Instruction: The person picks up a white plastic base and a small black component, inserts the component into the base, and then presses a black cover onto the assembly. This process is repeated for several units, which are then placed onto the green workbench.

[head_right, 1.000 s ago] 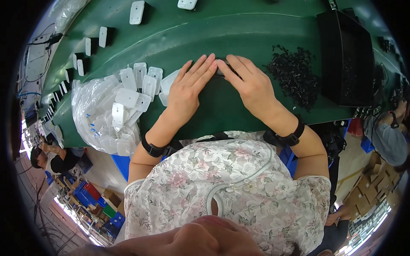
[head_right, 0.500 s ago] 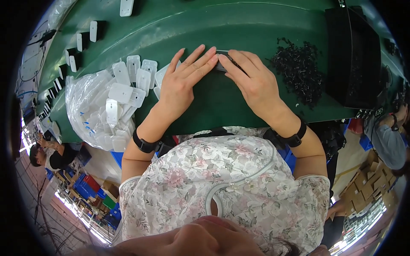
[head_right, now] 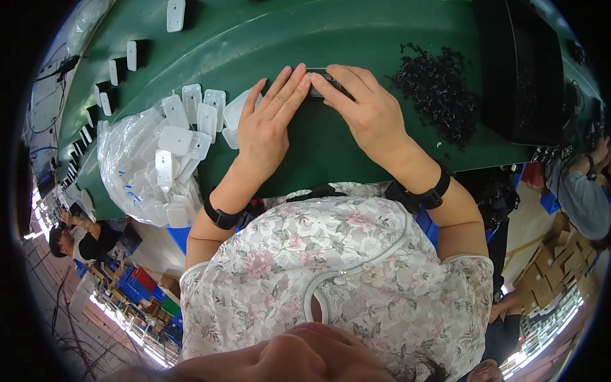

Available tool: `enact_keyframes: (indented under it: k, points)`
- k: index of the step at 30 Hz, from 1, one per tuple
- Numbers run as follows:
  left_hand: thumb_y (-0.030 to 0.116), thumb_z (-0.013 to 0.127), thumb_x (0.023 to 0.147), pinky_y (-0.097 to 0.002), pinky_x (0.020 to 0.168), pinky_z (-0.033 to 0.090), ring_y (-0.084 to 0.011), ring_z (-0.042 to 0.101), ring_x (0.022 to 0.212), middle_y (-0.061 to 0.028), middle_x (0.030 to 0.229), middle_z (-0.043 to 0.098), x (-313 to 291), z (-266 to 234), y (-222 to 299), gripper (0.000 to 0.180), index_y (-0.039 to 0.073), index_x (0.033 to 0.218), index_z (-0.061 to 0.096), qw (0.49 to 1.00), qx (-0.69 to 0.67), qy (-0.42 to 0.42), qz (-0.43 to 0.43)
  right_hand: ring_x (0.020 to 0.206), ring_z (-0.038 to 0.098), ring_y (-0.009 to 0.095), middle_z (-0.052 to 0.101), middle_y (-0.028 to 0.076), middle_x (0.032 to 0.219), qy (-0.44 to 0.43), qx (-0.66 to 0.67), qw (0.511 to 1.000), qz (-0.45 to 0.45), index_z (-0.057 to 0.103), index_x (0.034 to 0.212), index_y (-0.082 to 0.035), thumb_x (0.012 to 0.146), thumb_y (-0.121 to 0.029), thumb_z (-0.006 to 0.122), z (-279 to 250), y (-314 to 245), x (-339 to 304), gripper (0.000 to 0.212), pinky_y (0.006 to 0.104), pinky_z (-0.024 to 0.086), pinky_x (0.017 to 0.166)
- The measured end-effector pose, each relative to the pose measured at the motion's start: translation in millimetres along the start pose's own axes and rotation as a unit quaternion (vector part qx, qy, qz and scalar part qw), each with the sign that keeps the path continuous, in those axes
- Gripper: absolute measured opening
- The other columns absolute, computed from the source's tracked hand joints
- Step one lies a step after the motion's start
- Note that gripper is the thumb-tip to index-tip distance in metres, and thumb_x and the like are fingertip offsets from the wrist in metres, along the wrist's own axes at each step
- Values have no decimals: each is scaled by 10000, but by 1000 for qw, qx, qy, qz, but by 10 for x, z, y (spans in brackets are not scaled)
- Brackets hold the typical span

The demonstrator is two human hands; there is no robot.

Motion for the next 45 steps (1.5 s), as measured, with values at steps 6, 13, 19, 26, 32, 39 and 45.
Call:
enact_keyframes:
  k: [6,13,19,26,32,39,45]
  points:
    - [-32,521,771,-426,1026,349,-241,487,1245,-56,1387,483,57,62,77,556,77,1316,516,1000,0,27,-9,974,583,258,599,74,1128,5,6,1000,11,641,1167,-132,698,0,705,-38,80,-11,491,329,519,785]
    - [26,567,775,-398,949,411,-229,534,1166,-72,1335,525,139,102,29,488,63,1261,548,998,9,66,14,972,584,262,613,74,1104,14,14,1000,14,647,1149,-117,734,-29,686,-52,117,70,426,329,509,787]
    - [108,650,776,-371,795,480,-278,593,940,-158,1057,629,439,160,-120,360,34,1125,601,990,-79,116,-34,1007,584,261,605,117,1128,-49,222,971,67,579,1217,-56,828,-70,648,-135,373,369,395,311,468,867]
    - [139,651,827,-384,684,507,-357,631,756,-206,879,652,323,-355,-152,276,11,1070,621,946,-273,90,-152,978,599,272,605,128,1126,7,163,985,-51,555,1233,-41,855,-151,656,-137,68,518,406,318,481,827]
    - [146,642,845,-362,653,515,-335,661,738,-213,853,664,356,-801,-374,269,0,1070,617,953,-219,110,-180,966,608,243,598,133,1185,37,283,958,-4,454,1328,-35,860,-222,660,38,-93,894,544,334,484,848]
    - [148,554,919,-257,594,526,-143,642,643,-125,830,693,186,-1155,-1971,274,-105,1005,616,844,-314,253,-354,974,602,191,594,100,1205,34,308,950,-43,449,1342,-55,894,-258,630,-67,-113,963,524,322,474,882]
    - [155,518,941,-221,578,521,-149,625,641,-161,870,689,135,-967,-2586,317,-146,1025,572,734,-429,176,-496,952,599,154,618,78,1136,-17,340,939,50,541,1253,-45,918,-210,597,-116,-41,808,377,292,471,858]
Point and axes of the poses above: each hand's wrist, its own x-axis towards the middle knuckle, its own z-axis out of the palm, y = z × x, the point moved 2 cm from there along x, towards the middle knuckle
